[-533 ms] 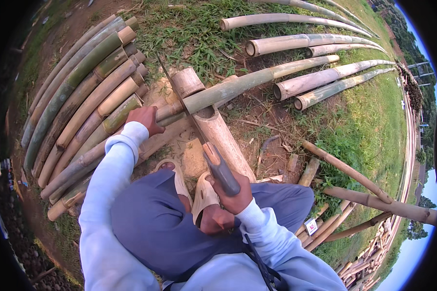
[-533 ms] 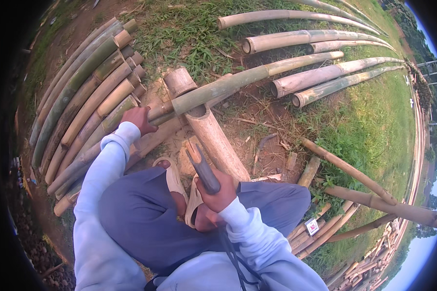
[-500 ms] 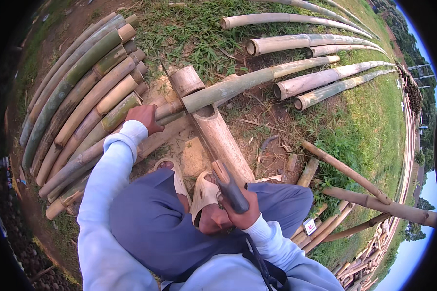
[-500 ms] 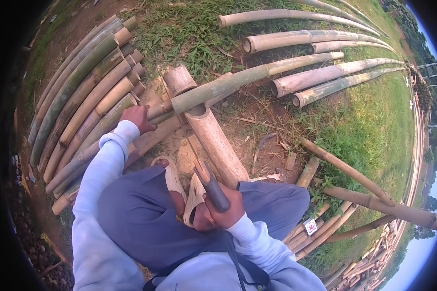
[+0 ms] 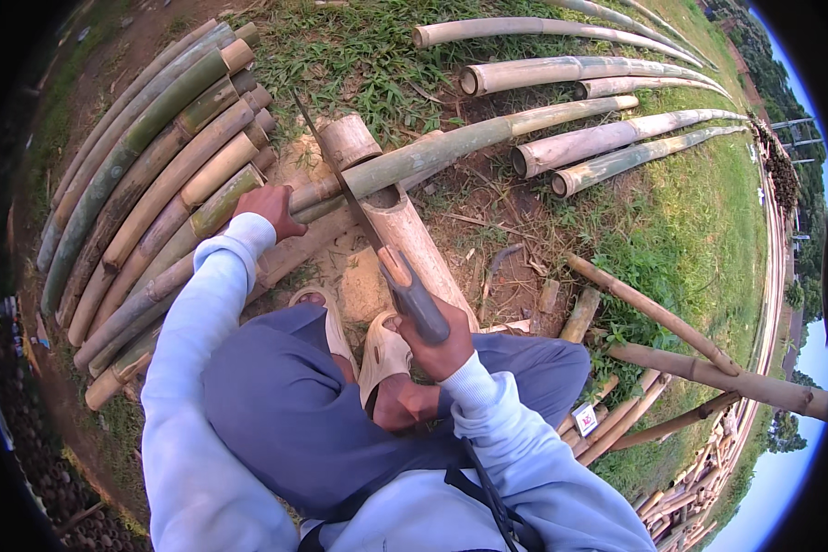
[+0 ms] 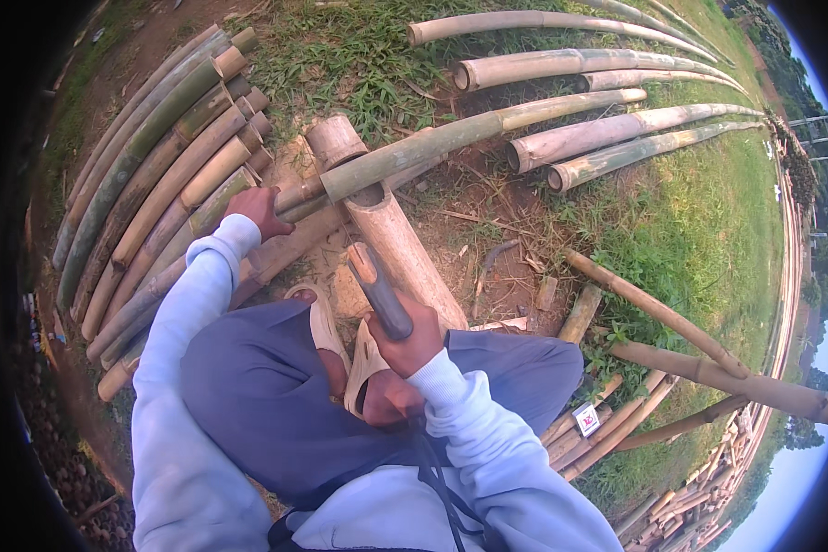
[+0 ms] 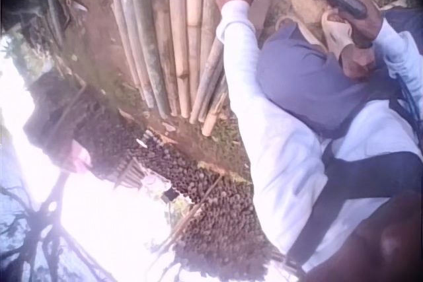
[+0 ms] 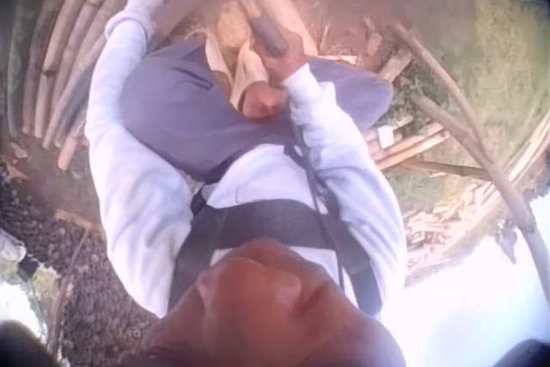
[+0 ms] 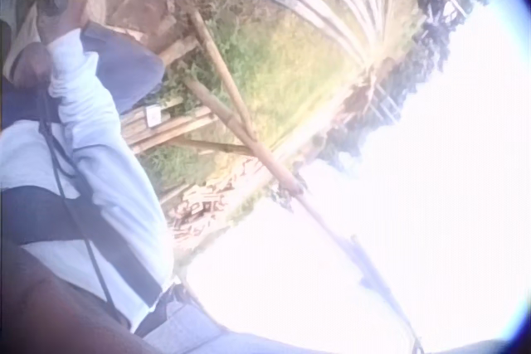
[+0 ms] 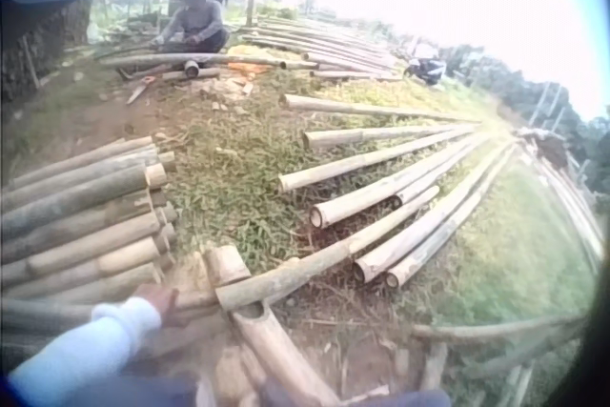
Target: The person sits on the ground and uses a hand saw to cut long bamboo poles into shorter segments. They repeatedly position each pole on a wooden support, saw through it, and stack the cut pieces. The task continues with multiple poles being processed in the same manner.
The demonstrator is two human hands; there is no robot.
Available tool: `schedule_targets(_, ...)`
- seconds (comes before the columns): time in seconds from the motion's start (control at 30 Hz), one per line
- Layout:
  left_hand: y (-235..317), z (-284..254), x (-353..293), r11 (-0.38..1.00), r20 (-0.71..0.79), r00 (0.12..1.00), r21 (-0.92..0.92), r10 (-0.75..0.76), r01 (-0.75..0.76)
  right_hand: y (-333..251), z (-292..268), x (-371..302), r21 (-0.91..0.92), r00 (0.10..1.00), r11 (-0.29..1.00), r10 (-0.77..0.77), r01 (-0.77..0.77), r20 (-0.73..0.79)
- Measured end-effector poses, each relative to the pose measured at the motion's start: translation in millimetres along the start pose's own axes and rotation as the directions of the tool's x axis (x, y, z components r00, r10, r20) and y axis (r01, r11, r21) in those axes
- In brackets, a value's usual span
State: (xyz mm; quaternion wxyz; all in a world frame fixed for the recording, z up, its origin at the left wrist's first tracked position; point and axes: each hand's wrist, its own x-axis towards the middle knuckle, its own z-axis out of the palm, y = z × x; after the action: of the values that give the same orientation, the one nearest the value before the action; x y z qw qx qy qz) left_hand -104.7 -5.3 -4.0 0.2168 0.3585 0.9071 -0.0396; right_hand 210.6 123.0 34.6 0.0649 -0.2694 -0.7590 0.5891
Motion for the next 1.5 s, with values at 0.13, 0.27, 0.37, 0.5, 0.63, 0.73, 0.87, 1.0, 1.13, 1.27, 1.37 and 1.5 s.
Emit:
schedule_targets(0.13,-9.4,17.6,-9.6,1.000,-0.010,1.000,-0.005,-0.018,0.018,-15.9,-40.6,-109.8,-0.023,1.000,1.000,0.015,-0.015,0.016)
schedule_targets(0.27,-7.5,13.8,-10.7,0.999,-0.007,0.999,-0.010,-0.040,0.040,-19.1,-42.4,-90.7,-0.013,0.998,0.999,0.033,-0.032,0.045)
schedule_targets(0.37,4.1,8.5,0.1,0.999,0.000,1.000,-0.032,-0.002,0.002,12.3,6.1,15.6,0.035,0.999,0.999,-0.030,0.029,0.016)
schedule_targets(0.5,3.7,7.0,-2.6,1.000,0.015,1.000,-0.012,0.001,-0.001,3.2,17.2,58.7,0.038,0.996,0.996,-0.087,0.086,0.024)
schedule_targets(0.63,-6.5,8.0,-4.7,1.000,-0.001,1.000,0.000,-0.021,0.021,-12.8,-10.2,-38.0,-0.033,0.999,0.999,-0.016,0.017,0.029)
schedule_targets(0.73,-10.9,9.8,-7.5,0.999,0.018,1.000,-0.030,-0.023,0.024,-15.2,-44.9,-104.3,-0.098,0.999,0.995,-0.012,0.016,0.043)
schedule_targets(0.87,-8.5,11.1,-3.6,0.998,0.001,1.000,-0.055,-0.011,0.011,-11.6,-27.1,-62.1,-0.017,0.997,0.998,0.053,-0.052,0.051)
schedule_targets(1.0,8.9,7.5,0.8,1.000,-0.046,0.999,-0.027,-0.004,0.003,12.7,11.9,56.0,-0.006,0.999,1.000,-0.027,0.027,0.037)
schedule_targets(1.13,0.2,3.0,1.7,1.000,-0.014,1.000,0.001,-0.001,0.001,-3.4,15.4,23.2,0.004,0.999,0.999,-0.044,0.044,-0.022)
schedule_targets(1.27,-6.5,12.7,-5.7,1.000,0.000,1.000,-0.015,-0.020,0.020,3.6,-39.5,-101.8,-0.077,0.999,0.997,0.018,-0.016,0.030)
schedule_targets(1.37,-9.1,14.9,-8.1,0.999,-0.057,0.998,-0.033,-0.005,0.003,-16.6,-44.0,-106.3,-0.109,1.000,0.994,0.018,-0.020,-0.016)
schedule_targets(1.5,3.3,8.5,-0.6,0.999,0.006,1.000,-0.042,0.006,-0.006,-1.2,-4.2,15.0,0.024,1.000,0.999,0.023,-0.023,-0.002)
